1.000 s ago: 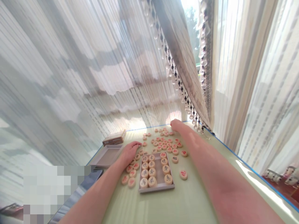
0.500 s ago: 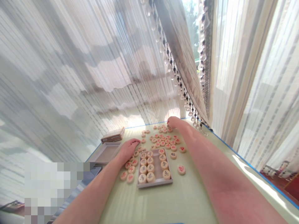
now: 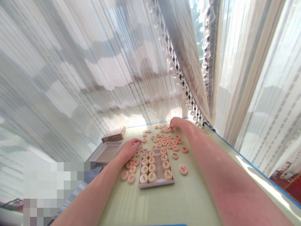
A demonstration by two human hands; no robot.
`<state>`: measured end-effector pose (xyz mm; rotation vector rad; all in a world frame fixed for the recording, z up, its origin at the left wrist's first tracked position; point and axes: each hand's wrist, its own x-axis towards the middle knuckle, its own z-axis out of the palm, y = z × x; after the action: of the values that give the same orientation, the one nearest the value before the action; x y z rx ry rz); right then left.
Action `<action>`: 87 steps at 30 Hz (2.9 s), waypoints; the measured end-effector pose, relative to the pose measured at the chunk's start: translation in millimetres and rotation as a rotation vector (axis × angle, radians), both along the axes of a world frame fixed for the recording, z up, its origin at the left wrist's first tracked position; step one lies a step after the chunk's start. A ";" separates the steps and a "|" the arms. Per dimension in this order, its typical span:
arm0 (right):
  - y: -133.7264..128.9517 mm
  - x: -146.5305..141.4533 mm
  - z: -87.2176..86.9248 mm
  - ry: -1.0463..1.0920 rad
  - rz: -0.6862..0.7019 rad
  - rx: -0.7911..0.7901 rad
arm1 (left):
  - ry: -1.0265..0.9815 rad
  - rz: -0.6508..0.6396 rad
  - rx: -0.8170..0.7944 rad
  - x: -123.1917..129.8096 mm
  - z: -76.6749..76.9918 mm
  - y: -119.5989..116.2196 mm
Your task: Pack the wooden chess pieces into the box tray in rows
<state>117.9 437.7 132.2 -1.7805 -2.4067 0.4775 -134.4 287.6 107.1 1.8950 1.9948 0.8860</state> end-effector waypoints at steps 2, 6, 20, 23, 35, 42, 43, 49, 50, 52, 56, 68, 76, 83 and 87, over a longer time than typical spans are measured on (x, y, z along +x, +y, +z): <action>-1.6 -0.7 1.7 -0.001 -0.001 -0.024 | -0.006 0.006 -0.001 0.8 0.9 -0.6; -4.8 0.6 5.6 0.033 0.000 -0.077 | -0.005 0.010 -0.015 1.4 2.4 -1.3; -8.2 0.8 15.6 0.038 0.095 -0.248 | 0.015 -0.001 -0.033 2.1 5.5 -1.1; -9.4 -2.8 15.7 -0.032 0.121 -0.209 | 0.017 -0.003 -0.032 2.5 5.5 -1.7; -13.9 -4.7 18.0 0.016 0.158 -0.117 | 0.027 -0.008 -0.012 0.3 0.5 1.3; -8.4 -1.3 13.9 0.023 0.162 -0.175 | 0.026 0.008 -0.014 1.3 1.2 1.0; -7.4 -0.4 12.9 0.000 0.165 -0.169 | 0.019 0.019 -0.018 1.2 1.5 1.1; -5.3 3.0 10.2 0.008 0.149 -0.144 | -0.099 0.071 0.036 -4.9 0.6 4.9; -5.6 3.0 10.5 0.022 0.144 -0.139 | -0.122 0.072 0.044 -6.1 0.2 5.5; -6.3 2.6 11.2 0.030 0.138 -0.127 | -0.147 0.076 0.049 -7.8 -0.3 6.1; -6.1 3.0 9.8 0.000 0.153 -0.131 | -0.132 0.087 0.038 -7.6 0.4 5.4; -3.0 6.1 7.5 -0.062 0.109 -0.160 | -0.049 0.046 0.047 -7.4 0.6 6.3; -9.4 4.4 16.7 -0.076 0.131 -0.147 | 0.011 0.032 0.099 -3.2 4.7 1.4; -14.9 3.7 19.5 -0.065 0.109 -0.081 | 0.189 -0.270 0.182 20.0 23.6 -21.0; -20.2 1.2 22.8 -0.051 0.129 -0.109 | 0.316 -0.396 0.111 28.4 27.4 -29.0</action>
<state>119.1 417.5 155.0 -1.7043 -2.5890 0.5949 -106.0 258.7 134.5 2.5066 1.6483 0.6301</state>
